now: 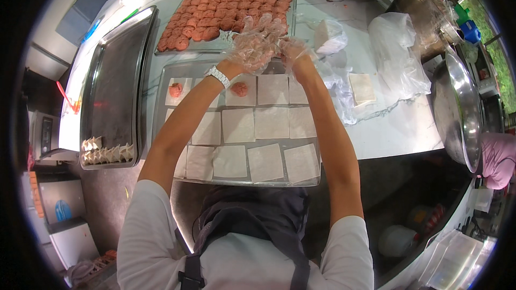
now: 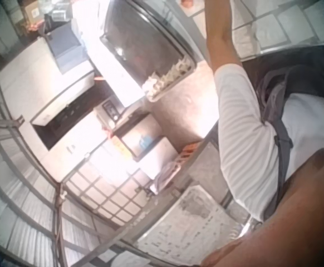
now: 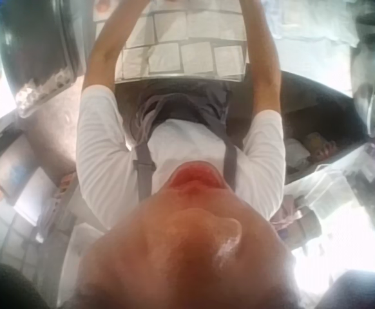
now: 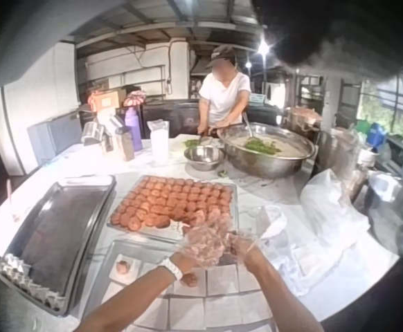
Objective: The person places square dumpling wrappers on a metal tray and uses a spoon to scoop portions of ground meat filling onto them. The person then folds the wrappers over the filling to form dumplings, placing the finished units on a tray to the left.
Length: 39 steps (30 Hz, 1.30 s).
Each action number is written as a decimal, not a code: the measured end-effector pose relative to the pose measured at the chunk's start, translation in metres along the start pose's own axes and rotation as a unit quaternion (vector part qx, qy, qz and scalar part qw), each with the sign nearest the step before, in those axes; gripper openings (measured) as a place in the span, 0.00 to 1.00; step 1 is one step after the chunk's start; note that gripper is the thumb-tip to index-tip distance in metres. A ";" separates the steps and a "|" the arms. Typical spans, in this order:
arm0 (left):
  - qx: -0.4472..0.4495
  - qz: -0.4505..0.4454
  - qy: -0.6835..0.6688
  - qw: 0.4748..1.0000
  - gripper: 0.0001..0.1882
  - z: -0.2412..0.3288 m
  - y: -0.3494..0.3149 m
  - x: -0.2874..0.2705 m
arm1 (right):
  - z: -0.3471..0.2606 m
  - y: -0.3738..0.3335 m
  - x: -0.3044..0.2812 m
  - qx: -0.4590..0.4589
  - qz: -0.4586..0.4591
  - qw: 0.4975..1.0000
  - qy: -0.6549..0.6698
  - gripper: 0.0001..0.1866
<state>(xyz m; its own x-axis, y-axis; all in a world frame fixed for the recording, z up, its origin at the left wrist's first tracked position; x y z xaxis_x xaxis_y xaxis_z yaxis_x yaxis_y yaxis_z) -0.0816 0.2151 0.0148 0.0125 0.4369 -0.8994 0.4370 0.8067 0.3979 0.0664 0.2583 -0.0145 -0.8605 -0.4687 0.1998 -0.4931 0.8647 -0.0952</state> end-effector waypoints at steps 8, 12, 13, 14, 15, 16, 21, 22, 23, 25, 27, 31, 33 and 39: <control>-0.096 0.000 -0.064 0.993 0.28 -0.007 0.001 0.022 | 0.009 0.001 -0.007 -0.005 -0.035 0.998 0.043 0.13; -0.159 -0.032 -0.172 0.972 0.27 -0.017 0.002 0.038 | 0.001 -0.005 0.003 -0.010 -0.006 0.999 0.034 0.14; -0.171 -0.025 -0.219 0.960 0.27 -0.022 0.000 0.046 | 0.000 -0.006 0.004 -0.013 0.007 0.999 0.031 0.14; -0.175 -0.003 -0.256 0.951 0.27 -0.025 -0.003 0.054 | 0.001 -0.004 0.004 0.003 0.009 0.998 0.055 0.11; -0.178 0.018 -0.294 0.939 0.27 -0.025 -0.005 0.055 | 0.002 -0.002 0.004 0.019 0.014 0.997 0.079 0.07; -0.180 0.040 -0.330 0.926 0.27 -0.025 -0.006 0.056 | 0.003 0.000 0.003 0.035 0.018 0.994 0.103 0.05; -0.137 -0.090 -0.067 0.984 0.27 -0.018 -0.006 0.048 | -0.002 0.003 -0.001 0.088 0.029 0.979 0.181 0.05; -0.127 -0.084 -0.020 0.988 0.27 -0.017 -0.007 0.046 | -0.002 0.004 -0.002 0.089 0.015 0.976 0.197 0.06; -0.122 -0.101 -0.001 0.987 0.27 -0.017 -0.009 0.045 | -0.001 0.006 -0.006 0.088 0.009 0.976 0.197 0.05; -0.109 -0.134 0.035 0.984 0.26 -0.012 -0.006 0.026 | 0.003 0.010 -0.014 0.086 0.002 0.976 0.198 0.07; -0.108 -0.116 0.029 0.987 0.25 -0.017 -0.007 0.023 | 0.003 0.009 -0.015 0.095 0.037 0.988 0.120 0.07; -0.133 -0.087 -0.013 0.987 0.24 -0.032 -0.006 0.024 | 0.006 0.005 -0.018 0.092 0.083 0.992 0.033 0.08; -0.151 -0.033 -0.053 0.987 0.23 -0.040 -0.004 0.029 | 0.009 0.002 -0.022 0.034 0.061 0.997 0.031 0.09; -0.197 0.110 -0.174 0.959 0.14 -0.064 -0.002 0.033 | -0.001 -0.005 -0.024 -0.034 -0.009 0.999 -0.033 0.12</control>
<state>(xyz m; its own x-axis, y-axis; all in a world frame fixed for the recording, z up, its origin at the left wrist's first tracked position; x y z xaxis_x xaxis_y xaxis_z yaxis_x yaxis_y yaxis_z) -0.1395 0.2535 -0.0040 0.3952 0.5087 -0.7649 0.0173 0.8284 0.5599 0.0902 0.2653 -0.0178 -0.8597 -0.4926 0.1353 -0.4999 0.8657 -0.0249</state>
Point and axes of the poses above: each hand's wrist, its own y-axis towards the middle knuckle, its own x-axis out of the palm, z = x × y, the point moved 2 cm from there along y, towards the middle knuckle
